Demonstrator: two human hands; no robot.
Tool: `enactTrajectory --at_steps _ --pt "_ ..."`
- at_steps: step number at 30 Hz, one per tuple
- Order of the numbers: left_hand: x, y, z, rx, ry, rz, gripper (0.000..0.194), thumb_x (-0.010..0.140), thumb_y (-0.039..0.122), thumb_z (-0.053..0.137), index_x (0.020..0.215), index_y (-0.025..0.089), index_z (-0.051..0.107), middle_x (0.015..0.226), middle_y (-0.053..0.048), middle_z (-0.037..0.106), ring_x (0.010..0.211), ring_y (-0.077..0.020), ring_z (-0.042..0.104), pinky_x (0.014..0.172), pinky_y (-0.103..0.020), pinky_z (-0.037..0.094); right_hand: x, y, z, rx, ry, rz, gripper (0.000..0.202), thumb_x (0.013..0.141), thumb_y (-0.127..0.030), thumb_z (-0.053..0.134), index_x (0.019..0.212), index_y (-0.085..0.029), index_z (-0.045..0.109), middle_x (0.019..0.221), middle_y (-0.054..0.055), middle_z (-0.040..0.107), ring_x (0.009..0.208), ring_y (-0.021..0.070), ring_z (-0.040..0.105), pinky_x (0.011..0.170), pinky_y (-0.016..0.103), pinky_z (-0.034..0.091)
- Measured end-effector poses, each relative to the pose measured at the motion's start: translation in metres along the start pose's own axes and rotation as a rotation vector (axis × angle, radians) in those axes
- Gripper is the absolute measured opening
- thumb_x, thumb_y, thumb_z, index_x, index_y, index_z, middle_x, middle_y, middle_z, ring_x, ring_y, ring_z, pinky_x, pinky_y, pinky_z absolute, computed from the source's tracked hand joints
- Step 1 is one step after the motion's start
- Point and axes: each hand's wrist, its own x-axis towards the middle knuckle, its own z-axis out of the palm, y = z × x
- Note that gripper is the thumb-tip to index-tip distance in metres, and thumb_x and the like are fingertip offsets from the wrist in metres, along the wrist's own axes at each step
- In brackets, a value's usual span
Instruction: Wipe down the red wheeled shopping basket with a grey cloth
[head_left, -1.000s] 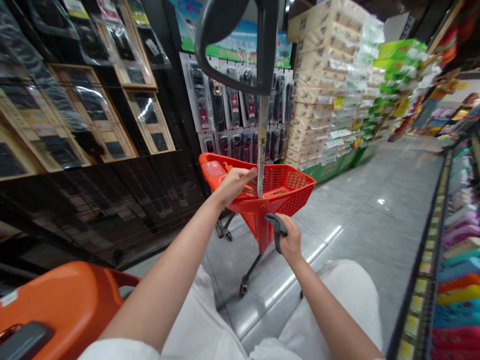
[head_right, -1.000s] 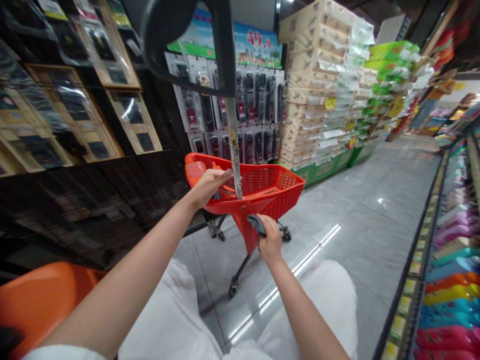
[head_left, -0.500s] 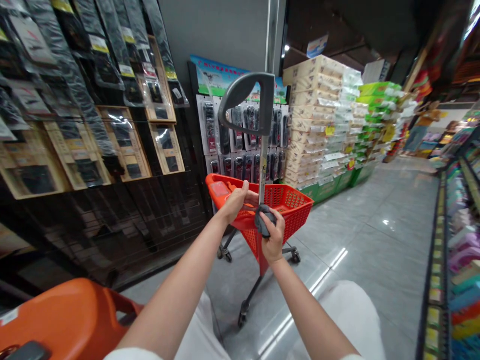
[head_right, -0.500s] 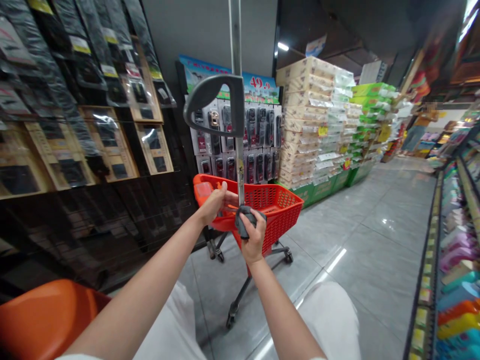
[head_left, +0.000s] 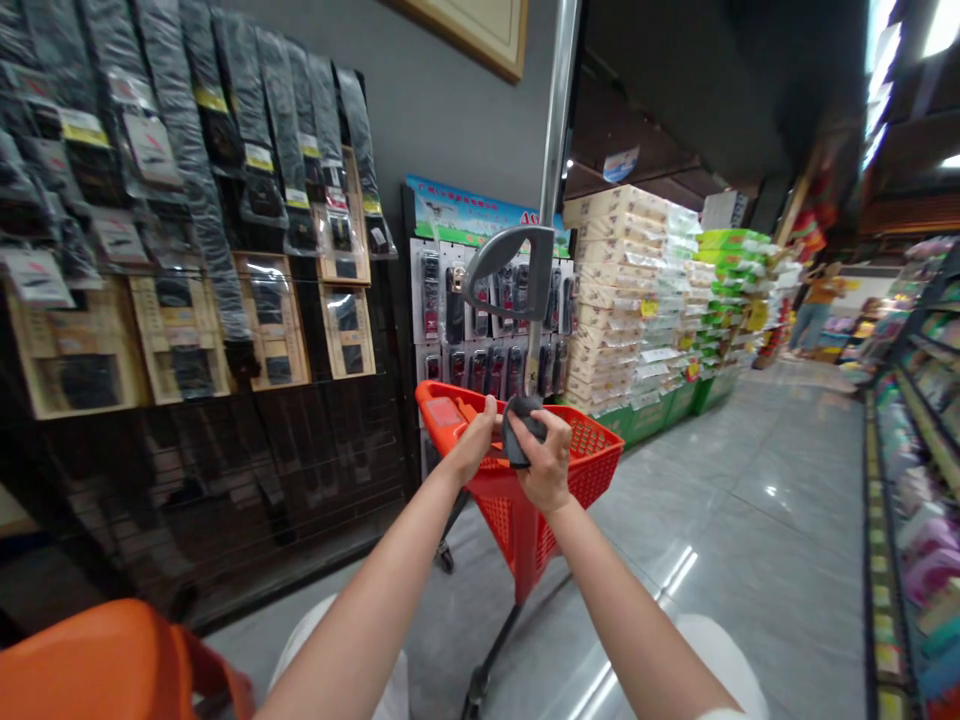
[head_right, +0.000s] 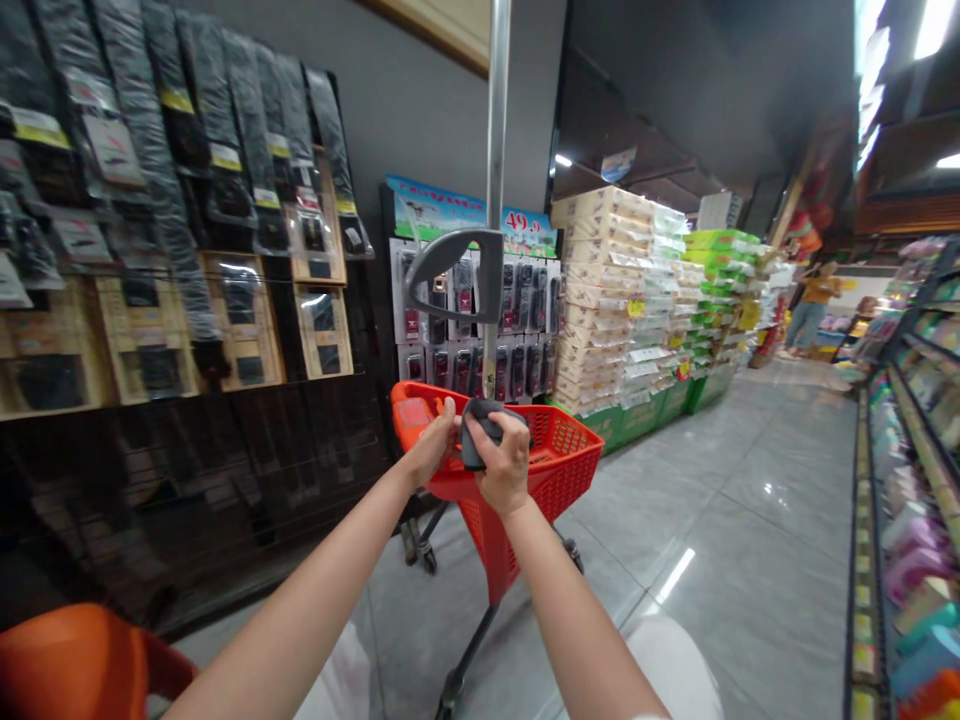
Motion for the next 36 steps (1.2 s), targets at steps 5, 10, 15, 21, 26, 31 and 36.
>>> enactTrajectory --at_steps 5,10,15,21,26,31,36 --pt "0.0 0.002 0.0 0.005 -0.055 -0.025 0.09 0.07 0.092 0.029 0.078 0.012 0.071 0.08 -0.014 0.072 0.08 -0.0228 0.067 0.069 -0.031 0.053 0.067 0.012 -0.001 -0.015 0.054 -0.005 0.051 0.084 -0.013 0.053 0.132 -0.029 0.059 0.122 0.012 0.045 0.116 0.029 0.047 0.098 0.047 0.045" --pt "0.0 0.004 -0.003 0.024 -0.059 -0.039 0.093 0.073 0.09 0.026 0.081 0.011 0.073 0.083 -0.016 0.072 0.08 -0.023 0.066 0.073 -0.034 0.054 0.103 0.012 -0.002 0.016 0.081 -0.013 0.049 0.078 -0.01 0.057 0.123 -0.028 0.065 0.121 0.011 0.047 0.116 0.0298 0.047 0.1 0.05 0.043" --pt "0.0 0.004 -0.005 0.009 -0.078 -0.033 0.095 0.073 0.09 0.026 0.087 0.009 0.073 0.086 -0.017 0.072 0.084 -0.0252 0.067 0.076 -0.037 0.054 0.071 0.012 -0.015 0.16 0.036 0.024 0.039 0.082 -0.013 0.057 0.115 -0.028 0.069 0.114 0.009 0.051 0.107 0.0261 0.053 0.092 0.045 0.049" --pt "0.003 0.003 -0.005 0.037 -0.056 -0.048 0.096 0.067 0.094 0.029 0.082 0.009 0.072 0.083 -0.018 0.072 0.08 -0.0253 0.065 0.078 -0.041 0.053 0.147 0.013 -0.021 0.208 0.376 0.112 0.053 0.085 -0.013 0.05 0.134 -0.032 0.056 0.137 0.01 0.043 0.13 0.0283 0.044 0.109 0.052 0.04" --pt "-0.001 0.007 -0.005 0.036 -0.071 -0.036 0.094 0.07 0.092 0.029 0.081 0.01 0.073 0.081 -0.016 0.071 0.078 -0.0244 0.064 0.078 -0.041 0.053 0.156 0.0 -0.004 0.243 0.139 0.025 0.069 0.081 -0.006 0.044 0.146 -0.03 0.042 0.157 0.004 0.033 0.145 0.0254 0.031 0.118 0.053 0.029" --pt "-0.006 0.012 0.0 0.029 -0.032 -0.044 0.091 0.071 0.091 0.028 0.077 0.012 0.071 0.077 -0.015 0.07 0.077 -0.0231 0.064 0.076 -0.039 0.053 0.145 0.0 0.002 0.335 0.137 0.064 0.071 0.077 -0.001 0.037 0.144 -0.024 0.046 0.158 0.004 0.032 0.148 0.0207 0.027 0.12 0.048 0.028" --pt "-0.007 0.011 0.002 0.024 -0.042 -0.016 0.086 0.068 0.092 0.034 0.072 0.014 0.07 0.076 -0.012 0.069 0.074 -0.0214 0.064 0.072 -0.035 0.054 0.2 0.013 -0.005 0.233 0.158 -0.015 0.07 0.075 -0.001 0.038 0.142 -0.022 0.048 0.156 0.006 0.037 0.15 0.0236 0.021 0.12 0.053 0.026"
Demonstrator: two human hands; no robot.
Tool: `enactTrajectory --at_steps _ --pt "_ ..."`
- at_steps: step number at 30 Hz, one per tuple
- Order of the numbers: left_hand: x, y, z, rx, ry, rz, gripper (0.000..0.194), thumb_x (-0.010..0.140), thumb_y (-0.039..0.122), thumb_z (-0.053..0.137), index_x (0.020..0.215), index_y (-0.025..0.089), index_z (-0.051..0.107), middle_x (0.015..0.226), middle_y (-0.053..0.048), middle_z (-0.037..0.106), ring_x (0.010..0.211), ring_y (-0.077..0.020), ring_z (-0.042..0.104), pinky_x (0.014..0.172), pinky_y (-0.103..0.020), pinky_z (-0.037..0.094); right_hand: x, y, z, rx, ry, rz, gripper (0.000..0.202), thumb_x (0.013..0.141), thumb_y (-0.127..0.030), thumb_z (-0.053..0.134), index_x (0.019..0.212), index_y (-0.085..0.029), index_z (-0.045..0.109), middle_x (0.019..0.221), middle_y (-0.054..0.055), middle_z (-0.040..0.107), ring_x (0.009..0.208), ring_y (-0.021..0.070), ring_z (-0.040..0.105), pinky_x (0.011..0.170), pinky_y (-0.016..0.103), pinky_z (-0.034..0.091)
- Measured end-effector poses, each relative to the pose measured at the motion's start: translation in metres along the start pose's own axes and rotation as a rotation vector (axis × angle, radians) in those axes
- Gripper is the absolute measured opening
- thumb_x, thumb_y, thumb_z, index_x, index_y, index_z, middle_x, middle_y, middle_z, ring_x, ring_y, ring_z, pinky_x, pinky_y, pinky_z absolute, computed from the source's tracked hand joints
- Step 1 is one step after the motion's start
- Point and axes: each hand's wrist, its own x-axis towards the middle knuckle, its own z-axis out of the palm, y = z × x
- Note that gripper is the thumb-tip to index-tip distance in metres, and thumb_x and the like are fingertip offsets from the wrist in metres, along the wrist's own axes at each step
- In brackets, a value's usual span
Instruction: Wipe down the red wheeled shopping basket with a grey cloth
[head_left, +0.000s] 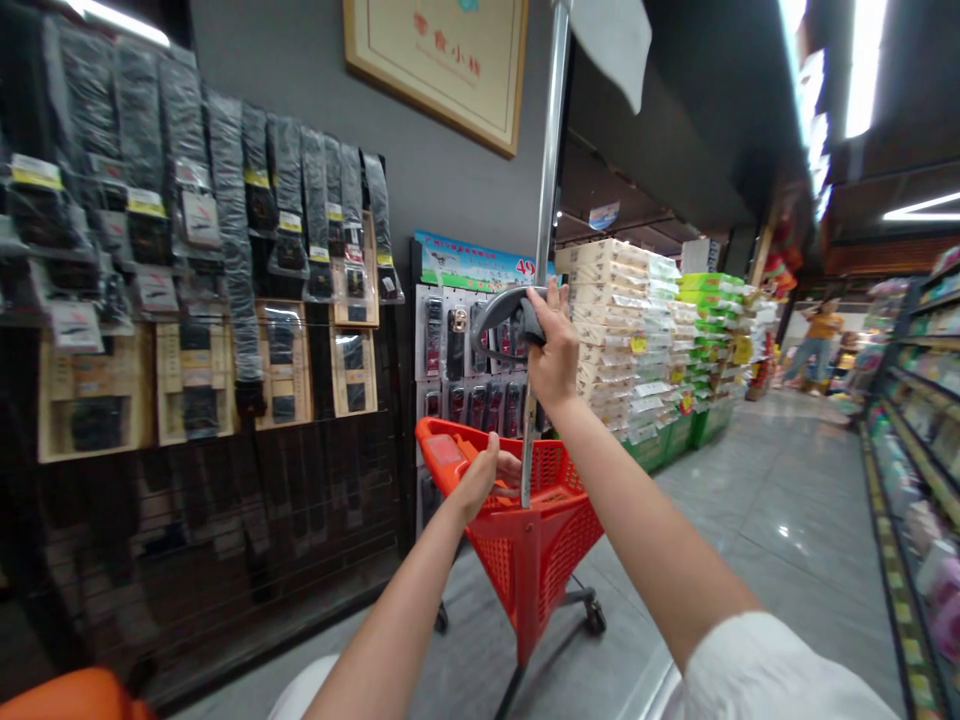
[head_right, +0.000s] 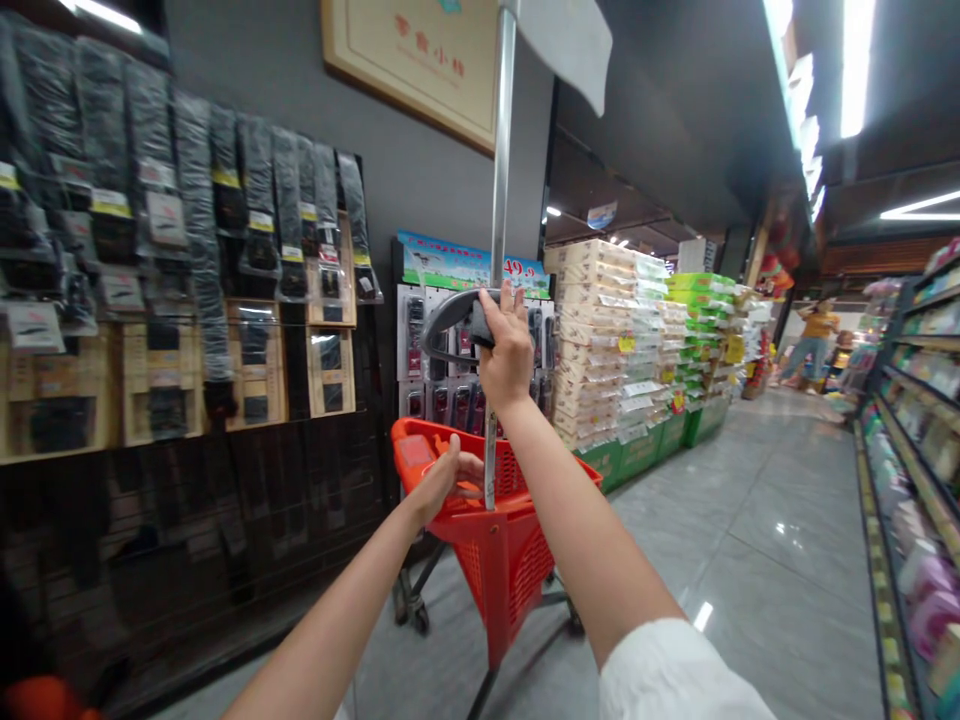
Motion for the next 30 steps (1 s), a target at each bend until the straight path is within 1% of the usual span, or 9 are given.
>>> enactTrajectory --at_steps 4,8,14,17,20,23,25,28,30 --pt "0.001 -0.003 -0.001 -0.007 0.005 -0.001 0.09 0.068 0.093 0.03 0.074 0.013 0.071 0.077 -0.013 0.07 0.076 -0.0217 0.066 0.073 -0.036 0.054 0.03 0.007 0.003 -0.051 0.094 -0.049 0.063 0.084 -0.009 0.041 0.146 -0.024 0.04 0.154 0.009 0.037 0.148 0.0294 0.022 0.116 0.062 0.027" --pt "0.002 -0.004 -0.002 -0.004 -0.002 -0.012 0.091 0.069 0.092 0.026 0.074 0.013 0.071 0.078 -0.013 0.07 0.076 -0.0214 0.066 0.074 -0.037 0.054 0.031 0.005 0.01 -0.138 0.108 -0.089 0.057 0.088 -0.015 0.041 0.144 -0.025 0.04 0.148 0.01 0.042 0.143 0.0312 0.031 0.114 0.065 0.026" --pt "0.001 -0.003 -0.001 0.006 0.015 -0.012 0.091 0.071 0.092 0.023 0.075 0.013 0.069 0.079 -0.013 0.07 0.075 -0.0208 0.064 0.071 -0.035 0.054 0.036 -0.027 0.008 -0.242 -0.132 -0.151 0.043 0.085 -0.02 0.053 0.127 -0.026 0.055 0.128 0.007 0.059 0.13 0.0319 0.043 0.115 0.066 0.016" --pt "0.0 -0.002 0.0 -0.013 -0.002 -0.017 0.089 0.072 0.091 0.024 0.075 0.014 0.069 0.084 -0.016 0.071 0.078 -0.0222 0.064 0.071 -0.034 0.053 0.042 -0.045 0.004 -0.241 -0.254 -0.285 0.034 0.085 -0.021 0.055 0.117 -0.028 0.061 0.117 0.002 0.063 0.123 0.0276 0.047 0.118 0.064 0.013" --pt "-0.002 -0.001 -0.001 -0.018 -0.016 -0.024 0.09 0.073 0.091 0.023 0.075 0.014 0.07 0.085 -0.017 0.071 0.079 -0.0232 0.064 0.072 -0.034 0.053 0.033 -0.054 0.003 -0.182 -0.346 -0.468 0.029 0.086 -0.021 0.057 0.112 -0.03 0.063 0.114 -0.001 0.064 0.124 0.0235 0.048 0.121 0.059 0.011" --pt "-0.003 0.0 -0.004 -0.004 -0.04 -0.039 0.092 0.073 0.091 0.021 0.076 0.013 0.071 0.082 -0.017 0.071 0.079 -0.0233 0.065 0.074 -0.035 0.053 0.01 -0.045 0.0 -0.086 -0.443 -0.637 0.027 0.088 -0.019 0.056 0.111 -0.032 0.064 0.118 -0.004 0.066 0.128 0.0198 0.049 0.122 0.057 0.013" --pt "-0.002 -0.001 -0.006 0.004 -0.057 -0.038 0.093 0.071 0.092 0.022 0.076 0.013 0.072 0.08 -0.016 0.071 0.08 -0.0232 0.065 0.075 -0.035 0.053 -0.006 -0.03 -0.007 -0.066 -0.499 -0.693 0.032 0.09 -0.016 0.053 0.115 -0.033 0.063 0.123 -0.004 0.066 0.132 0.0182 0.049 0.122 0.057 0.018" --pt "0.0 -0.003 -0.008 -0.005 -0.068 -0.044 0.094 0.067 0.094 0.024 0.077 0.013 0.072 0.078 -0.014 0.071 0.081 -0.023 0.066 0.075 -0.035 0.053 -0.018 -0.006 -0.024 -0.107 -0.534 -0.665 0.041 0.092 -0.013 0.047 0.126 -0.034 0.059 0.132 -0.002 0.063 0.136 0.0178 0.046 0.12 0.054 0.026" --pt "0.001 -0.003 -0.009 -0.019 -0.071 -0.051 0.095 0.066 0.095 0.025 0.077 0.012 0.072 0.078 -0.014 0.071 0.081 -0.0228 0.066 0.075 -0.035 0.053 -0.013 0.007 -0.033 -0.119 -0.502 -0.606 0.044 0.093 -0.014 0.046 0.131 -0.032 0.056 0.137 -0.001 0.061 0.138 0.0187 0.044 0.12 0.052 0.027"
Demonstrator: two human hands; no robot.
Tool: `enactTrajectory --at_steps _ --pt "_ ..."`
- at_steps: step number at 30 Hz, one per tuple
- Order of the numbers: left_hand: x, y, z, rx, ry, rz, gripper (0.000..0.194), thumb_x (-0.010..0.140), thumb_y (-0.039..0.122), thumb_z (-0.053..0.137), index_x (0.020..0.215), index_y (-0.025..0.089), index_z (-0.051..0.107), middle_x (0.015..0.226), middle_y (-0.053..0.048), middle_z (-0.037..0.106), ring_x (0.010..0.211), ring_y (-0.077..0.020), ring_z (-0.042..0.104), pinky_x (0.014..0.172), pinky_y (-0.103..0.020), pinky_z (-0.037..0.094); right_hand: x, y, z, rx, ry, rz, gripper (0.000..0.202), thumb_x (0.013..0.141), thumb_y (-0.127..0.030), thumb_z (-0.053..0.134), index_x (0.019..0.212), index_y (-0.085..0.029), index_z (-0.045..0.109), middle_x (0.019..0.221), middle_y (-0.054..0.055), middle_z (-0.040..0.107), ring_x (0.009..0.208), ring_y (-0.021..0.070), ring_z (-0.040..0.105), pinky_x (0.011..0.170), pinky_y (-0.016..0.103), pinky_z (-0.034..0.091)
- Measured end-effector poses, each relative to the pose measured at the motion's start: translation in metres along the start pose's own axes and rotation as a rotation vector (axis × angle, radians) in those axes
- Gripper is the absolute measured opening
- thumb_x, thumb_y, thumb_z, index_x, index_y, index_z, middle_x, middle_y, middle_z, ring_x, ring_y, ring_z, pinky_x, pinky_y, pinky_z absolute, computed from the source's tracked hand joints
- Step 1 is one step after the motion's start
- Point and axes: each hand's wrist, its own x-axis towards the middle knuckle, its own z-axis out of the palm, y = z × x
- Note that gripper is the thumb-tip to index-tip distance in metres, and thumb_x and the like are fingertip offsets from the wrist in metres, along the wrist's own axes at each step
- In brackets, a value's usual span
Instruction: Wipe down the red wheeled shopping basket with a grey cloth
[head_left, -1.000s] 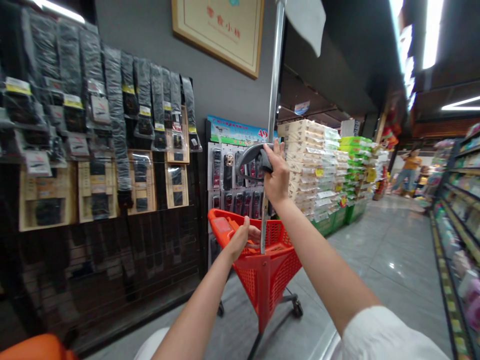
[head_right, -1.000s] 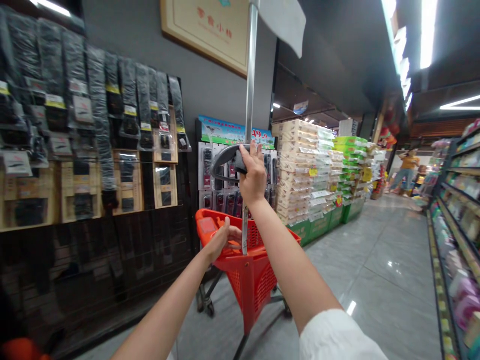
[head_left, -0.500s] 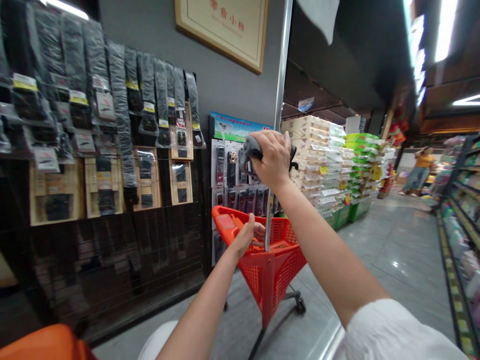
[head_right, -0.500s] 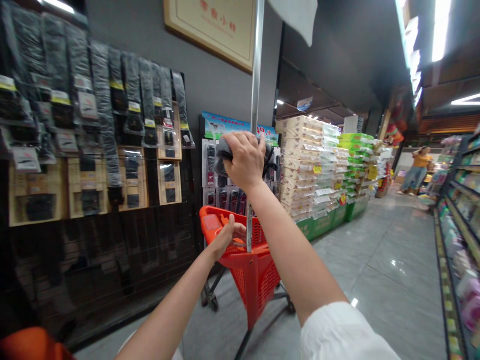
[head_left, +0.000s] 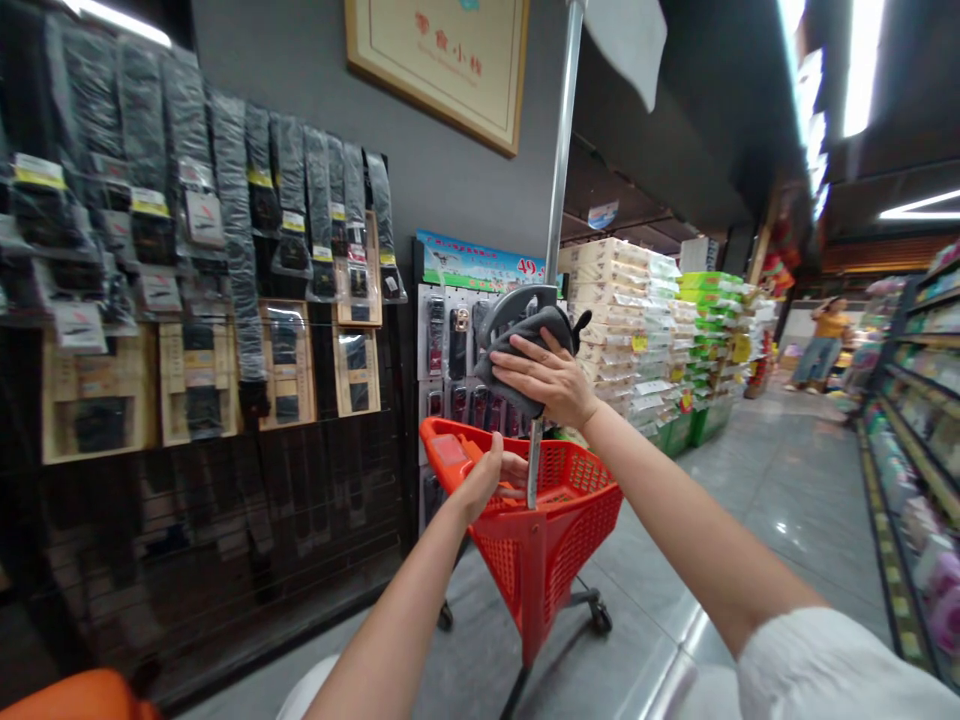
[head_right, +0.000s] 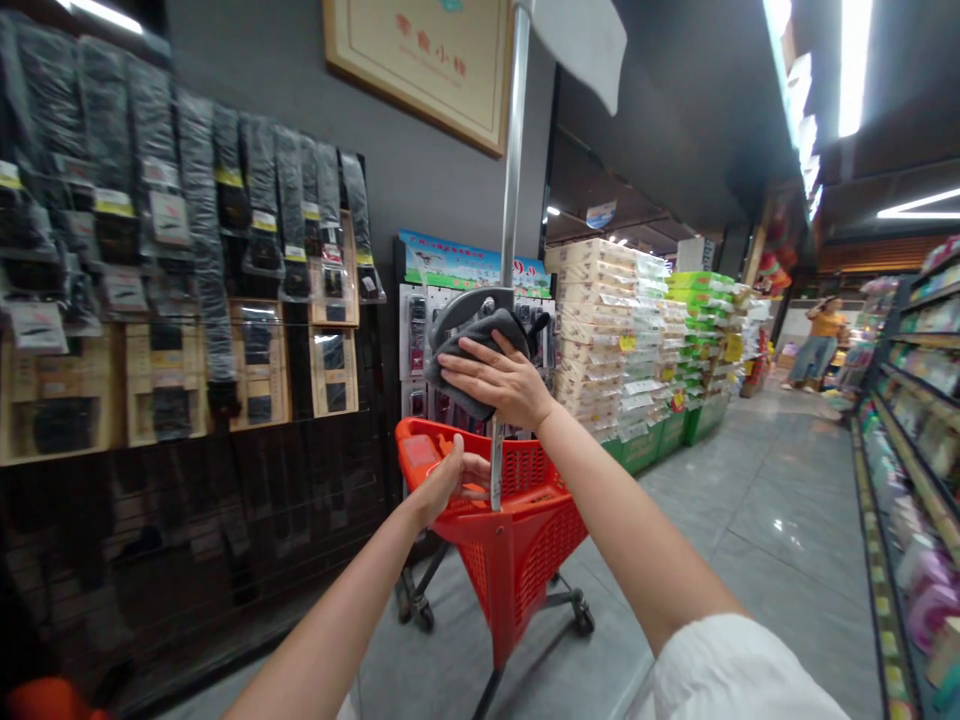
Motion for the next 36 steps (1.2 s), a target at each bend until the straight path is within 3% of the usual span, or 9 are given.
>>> enactTrajectory --at_steps 6,10,14,18,21,23,27,34,36 --pt "0.0 -0.001 -0.001 -0.044 -0.004 -0.003 0.092 0.069 0.093 0.028 0.078 0.013 0.073 0.079 -0.013 0.071 0.079 -0.0205 0.065 0.076 -0.035 0.053 0.013 0.026 -0.008 -0.023 0.29 0.363 0.049 0.092 -0.016 0.042 0.139 -0.028 0.051 0.147 0.001 0.051 0.146 0.0236 0.03 0.118 0.058 0.028" --pt "0.004 -0.003 -0.003 -0.063 -0.001 -0.022 0.094 0.067 0.094 0.028 0.078 0.012 0.073 0.08 -0.013 0.07 0.077 -0.02 0.064 0.076 -0.036 0.053 0.003 0.005 0.013 0.012 0.305 0.424 0.049 0.091 -0.016 0.044 0.139 -0.027 0.052 0.148 0.002 0.049 0.149 0.0251 0.021 0.118 0.058 0.029" --pt "0.005 -0.002 -0.003 -0.058 -0.018 -0.031 0.094 0.068 0.094 0.026 0.078 0.012 0.071 0.079 -0.013 0.069 0.079 -0.0203 0.063 0.077 -0.035 0.052 -0.038 -0.03 0.043 0.034 0.357 0.505 0.044 0.093 -0.02 0.043 0.135 -0.025 0.055 0.146 0.007 0.05 0.148 0.0255 0.024 0.115 0.056 0.034" --pt "0.005 0.0 -0.001 -0.049 -0.021 -0.005 0.091 0.076 0.088 0.022 0.087 0.012 0.071 0.081 -0.012 0.069 0.081 -0.0205 0.063 0.077 -0.036 0.051 -0.089 -0.06 0.06 0.025 0.185 0.41 0.033 0.09 -0.022 0.052 0.119 -0.027 0.068 0.133 0.006 0.062 0.145 0.0282 0.03 0.112 0.054 0.039" --pt "0.005 0.001 0.001 -0.055 -0.004 -0.006 0.089 0.083 0.082 0.016 0.09 0.013 0.071 0.079 -0.011 0.068 0.083 -0.0213 0.063 0.076 -0.036 0.05 -0.102 -0.067 0.056 -0.029 0.015 0.317 0.035 0.086 -0.02 0.06 0.118 -0.033 0.068 0.128 0.003 0.065 0.141 0.0294 0.035 0.111 0.052 0.039" --pt "0.006 0.002 0.001 -0.046 -0.024 -0.022 0.093 0.085 0.08 0.009 0.09 0.011 0.072 0.075 -0.011 0.067 0.082 -0.0219 0.062 0.076 -0.035 0.049 -0.093 -0.061 0.05 -0.091 0.015 0.359 0.038 0.086 -0.022 0.062 0.122 -0.036 0.066 0.132 0.002 0.061 0.137 0.0286 0.038 0.111 0.05 0.037" --pt "0.008 0.0 0.0 -0.047 -0.046 -0.028 0.101 0.078 0.087 0.007 0.088 0.01 0.073 0.078 -0.015 0.068 0.08 -0.0227 0.063 0.074 -0.035 0.049 -0.075 -0.052 0.048 -0.151 0.159 0.53 0.039 0.088 -0.023 0.061 0.124 -0.037 0.065 0.133 0.004 0.056 0.13 0.0278 0.041 0.11 0.048 0.037" --pt "0.013 -0.006 -0.002 -0.023 0.084 0.009 0.098 0.077 0.088 0.01 0.088 0.013 0.072 0.075 -0.009 0.069 0.074 -0.019 0.062 0.066 -0.028 0.046 -0.144 -0.125 0.07 0.026 0.033 0.445 0.041 0.083 -0.018 0.062 0.121 -0.032 0.067 0.115 0.005 0.065 0.108 0.0253 0.048 0.098 0.041 0.047" --pt "0.014 -0.006 -0.001 -0.015 0.067 0.007 0.098 0.078 0.087 0.009 0.086 0.012 0.072 0.072 -0.009 0.068 0.07 -0.0173 0.061 0.064 -0.026 0.044 -0.15 -0.131 0.07 0.047 -0.006 0.46 0.041 0.083 -0.016 0.06 0.122 -0.03 0.067 0.113 0.005 0.066 0.104 0.0243 0.05 0.096 0.041 0.048"
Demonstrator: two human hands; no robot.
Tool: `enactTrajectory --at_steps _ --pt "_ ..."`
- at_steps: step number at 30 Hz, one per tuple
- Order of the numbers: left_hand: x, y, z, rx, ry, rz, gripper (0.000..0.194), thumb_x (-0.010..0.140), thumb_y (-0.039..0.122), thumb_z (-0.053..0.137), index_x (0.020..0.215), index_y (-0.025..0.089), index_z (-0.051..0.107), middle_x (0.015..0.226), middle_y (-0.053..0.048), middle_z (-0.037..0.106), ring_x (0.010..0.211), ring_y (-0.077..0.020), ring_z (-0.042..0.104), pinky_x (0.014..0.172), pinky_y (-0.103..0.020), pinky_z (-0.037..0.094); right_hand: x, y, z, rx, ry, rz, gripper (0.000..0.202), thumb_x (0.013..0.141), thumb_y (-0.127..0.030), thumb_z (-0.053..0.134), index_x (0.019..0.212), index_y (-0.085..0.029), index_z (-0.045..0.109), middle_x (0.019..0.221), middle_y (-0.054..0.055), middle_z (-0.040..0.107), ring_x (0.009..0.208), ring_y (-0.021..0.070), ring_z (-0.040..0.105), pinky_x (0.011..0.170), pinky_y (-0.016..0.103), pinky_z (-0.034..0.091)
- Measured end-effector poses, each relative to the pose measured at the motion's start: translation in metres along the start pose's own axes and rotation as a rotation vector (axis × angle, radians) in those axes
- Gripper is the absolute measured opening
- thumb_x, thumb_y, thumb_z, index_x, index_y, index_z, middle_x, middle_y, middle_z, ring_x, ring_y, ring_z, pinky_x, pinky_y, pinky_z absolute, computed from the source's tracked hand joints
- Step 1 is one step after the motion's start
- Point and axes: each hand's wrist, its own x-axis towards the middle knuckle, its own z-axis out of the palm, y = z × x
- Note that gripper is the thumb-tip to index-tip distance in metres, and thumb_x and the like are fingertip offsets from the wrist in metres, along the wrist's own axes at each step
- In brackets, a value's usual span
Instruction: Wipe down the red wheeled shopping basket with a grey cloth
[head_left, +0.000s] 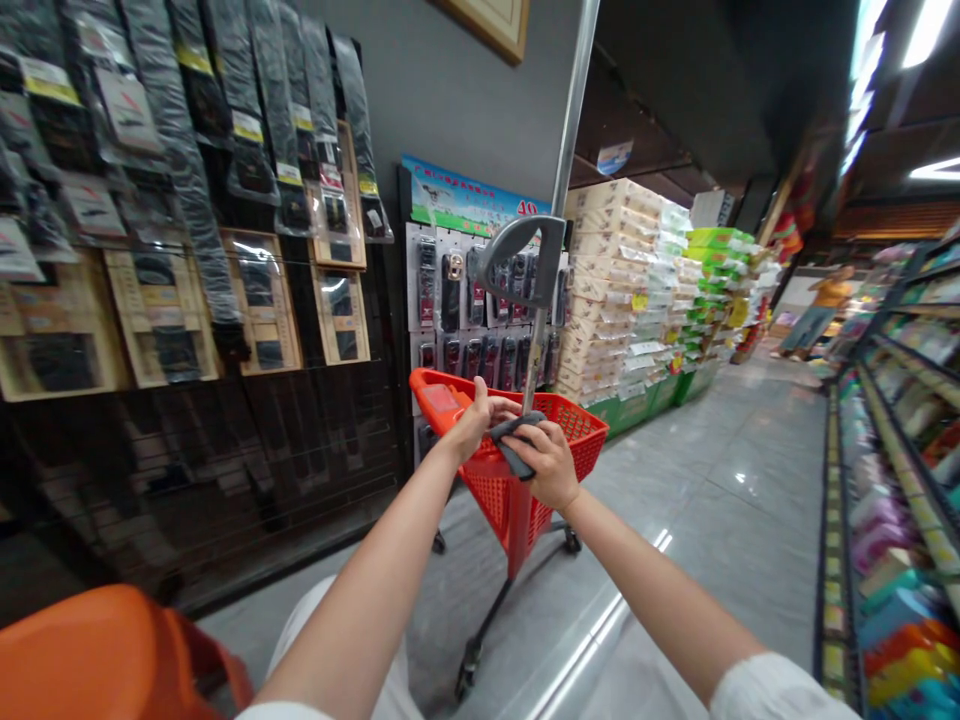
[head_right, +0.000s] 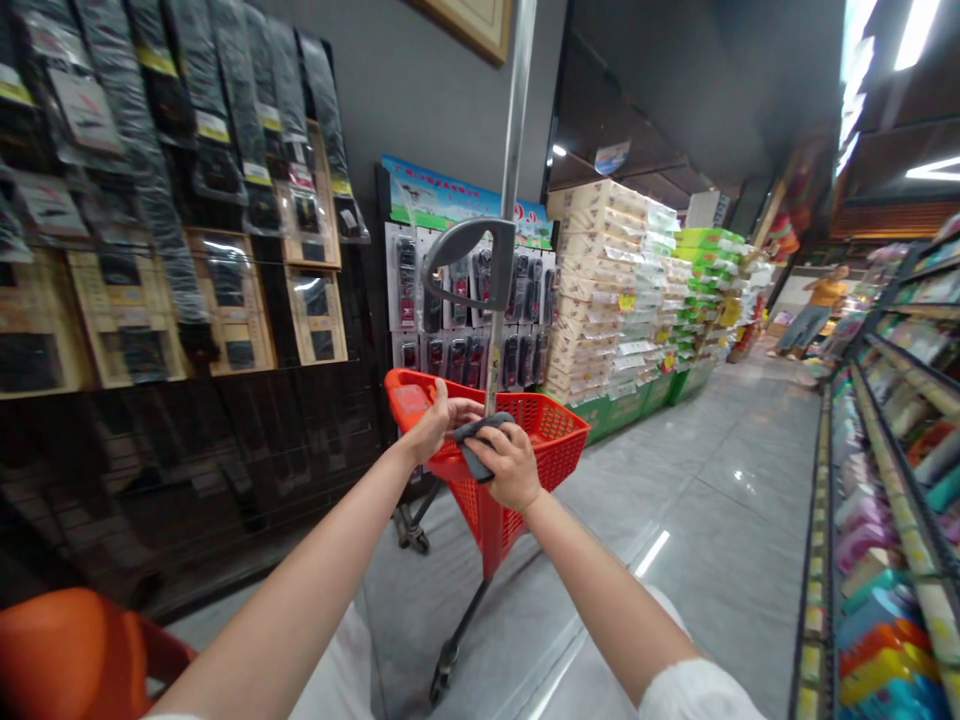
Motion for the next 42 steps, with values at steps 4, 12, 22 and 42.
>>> enactTrajectory --at_steps 4,12,22,42 --pt "-0.002 0.002 0.003 -0.031 -0.004 0.009 0.092 0.085 0.08 0.012 0.098 0.013 0.073 0.072 -0.007 0.069 0.072 -0.0184 0.063 0.074 -0.031 0.048 0.019 0.005 -0.001 -0.013 0.051 0.096 0.041 0.086 -0.019 0.058 0.125 -0.031 0.066 0.121 0.004 0.065 0.109 0.0257 0.048 0.1 0.042 0.043" --pt "0.003 0.0 -0.001 0.014 -0.02 -0.005 0.097 0.077 0.088 0.013 0.079 0.013 0.073 0.081 -0.013 0.074 0.083 -0.0232 0.068 0.086 -0.036 0.049 -0.028 -0.002 0.013 0.259 0.035 0.26 0.034 0.085 -0.017 0.057 0.114 -0.028 0.07 0.111 0.004 0.068 0.105 0.0236 0.05 0.097 0.04 0.042" --pt "0.005 0.006 -0.003 0.049 0.027 -0.033 0.092 0.078 0.087 0.015 0.079 0.014 0.07 0.078 -0.012 0.074 0.078 -0.0224 0.07 0.09 -0.04 0.051 -0.054 0.021 0.012 0.296 -0.059 0.687 0.048 0.07 -0.004 0.049 0.107 -0.025 0.07 0.113 0.003 0.069 0.108 0.0214 0.055 0.096 0.036 0.04" --pt "-0.001 0.026 0.015 0.164 -0.009 -0.027 0.084 0.074 0.088 0.02 0.068 0.019 0.068 0.076 -0.014 0.073 0.082 -0.0311 0.068 0.088 -0.043 0.05 -0.038 -0.065 0.031 0.309 0.208 0.741 0.055 0.067 -0.005 0.057 0.115 -0.029 0.062 0.116 0.003 0.059 0.108 0.0235 0.048 0.096 0.04 0.039"
